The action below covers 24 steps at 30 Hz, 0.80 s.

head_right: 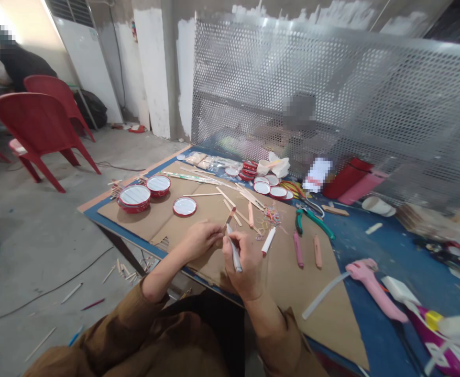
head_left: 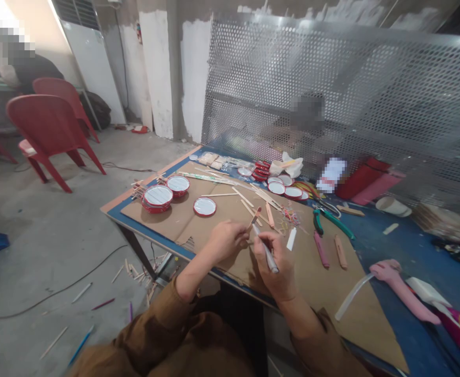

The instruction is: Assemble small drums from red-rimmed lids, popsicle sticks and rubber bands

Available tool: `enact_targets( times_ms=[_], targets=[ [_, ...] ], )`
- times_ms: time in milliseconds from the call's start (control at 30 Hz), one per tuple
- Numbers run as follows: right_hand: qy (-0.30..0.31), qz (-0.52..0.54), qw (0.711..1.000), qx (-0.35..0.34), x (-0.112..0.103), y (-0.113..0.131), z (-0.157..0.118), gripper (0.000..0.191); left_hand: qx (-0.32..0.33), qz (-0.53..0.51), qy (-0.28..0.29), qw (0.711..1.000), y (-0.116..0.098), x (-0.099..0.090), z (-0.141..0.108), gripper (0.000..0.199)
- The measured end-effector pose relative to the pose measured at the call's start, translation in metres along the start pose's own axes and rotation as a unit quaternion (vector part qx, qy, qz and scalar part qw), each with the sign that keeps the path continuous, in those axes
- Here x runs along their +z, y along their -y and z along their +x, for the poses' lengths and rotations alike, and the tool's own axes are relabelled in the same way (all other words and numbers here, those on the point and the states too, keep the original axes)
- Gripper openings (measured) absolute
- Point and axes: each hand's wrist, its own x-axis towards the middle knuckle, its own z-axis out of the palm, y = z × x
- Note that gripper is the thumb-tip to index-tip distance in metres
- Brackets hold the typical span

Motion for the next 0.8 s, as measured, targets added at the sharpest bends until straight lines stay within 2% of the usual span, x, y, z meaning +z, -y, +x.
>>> enact_targets(
  times_ms=[133,367,800],
  targets=[
    [0.002,0.000,1.000,0.021,0.0003,-0.0025,-0.0022,0.011,-0.002,-0.011,0.001,1.000,-0.0006,-0.0001,0.0001,0.021],
    [-0.001,0.004,1.000,0.018,0.0004,-0.0023,-0.0018,0.009,-0.019,-0.011,0.010,1.000,-0.0033,-0.0030,-0.0002,0.021],
    [-0.004,0.003,1.000,0.017,0.0004,-0.0020,-0.0021,0.008,0.000,-0.016,-0.001,1.000,-0.0001,-0.0003,0.0002,0.021]
  ],
)
